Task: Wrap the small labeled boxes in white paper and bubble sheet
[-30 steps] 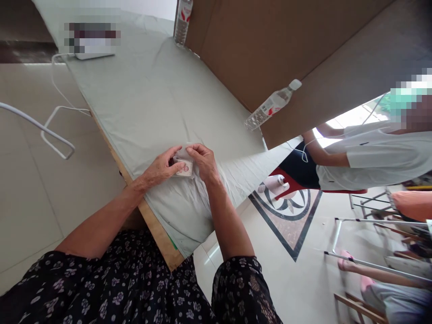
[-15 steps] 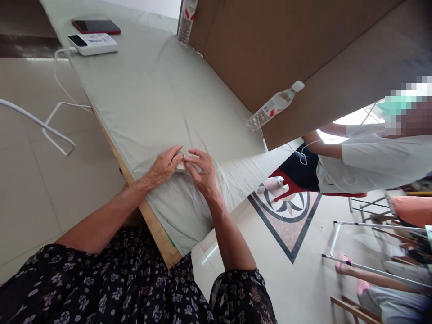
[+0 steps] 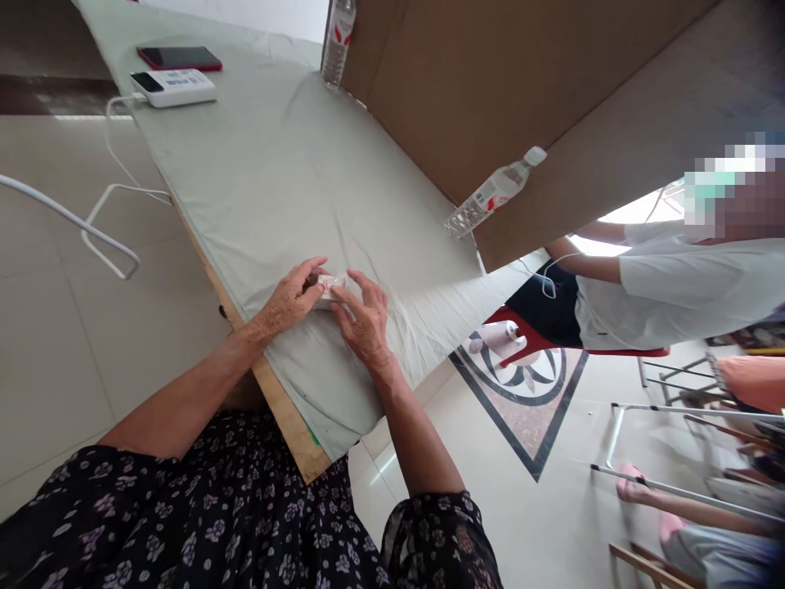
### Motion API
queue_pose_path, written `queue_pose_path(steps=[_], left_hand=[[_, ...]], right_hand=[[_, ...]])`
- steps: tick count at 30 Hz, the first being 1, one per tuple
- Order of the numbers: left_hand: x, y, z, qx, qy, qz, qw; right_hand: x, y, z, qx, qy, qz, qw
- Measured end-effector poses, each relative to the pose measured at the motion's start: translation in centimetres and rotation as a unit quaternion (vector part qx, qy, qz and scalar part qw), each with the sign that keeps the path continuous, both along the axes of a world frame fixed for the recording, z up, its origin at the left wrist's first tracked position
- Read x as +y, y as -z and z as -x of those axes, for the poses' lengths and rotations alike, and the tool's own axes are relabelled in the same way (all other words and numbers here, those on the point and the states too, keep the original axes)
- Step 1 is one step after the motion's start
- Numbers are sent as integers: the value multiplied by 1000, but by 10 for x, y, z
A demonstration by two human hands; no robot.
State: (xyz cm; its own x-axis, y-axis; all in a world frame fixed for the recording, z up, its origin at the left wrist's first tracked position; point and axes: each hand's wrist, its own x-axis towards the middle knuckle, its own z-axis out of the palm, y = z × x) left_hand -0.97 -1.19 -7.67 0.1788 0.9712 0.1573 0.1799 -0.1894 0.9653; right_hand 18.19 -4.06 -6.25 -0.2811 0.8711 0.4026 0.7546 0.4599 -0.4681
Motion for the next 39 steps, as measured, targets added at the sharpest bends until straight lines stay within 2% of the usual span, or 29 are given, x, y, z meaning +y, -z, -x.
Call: queue_pose_path(steps=[3,9,15,19,21,23,26,28,32,39], left_hand=[[0,-1,0,12,4,-5,1000],[0,0,0,16,-3,-8,1000],[0,-2,-1,1,-20,3,1000],[-1,-4,-1,-4,-73,0,997],[-2,-5,0,-7,-70,-2,998],[-3,-6,-1,-15,-69,-12,997],[-3,-8,-1,-32,-104,-47,993],[-2,-6,-1,-33,-116,-60,991],[1,0,-1,-23,-90,-47,995],[2,4,0,-3,-43,-30,999]], right_hand=[[2,-6,-7,23,9,-11,1000],[10,-8,-5,-43,-46,19,998],[20,-6,-14,69,-54,73,993],[37,4,-14,84,-90,131,984],[40,8,-9,92,-88,145,981],[38,10,-5,110,-65,131,983],[30,12,0,140,-16,70,987],[26,14,2,138,0,57,989],[25,21,5,95,-17,103,990],[25,22,2,107,-24,81,991]])
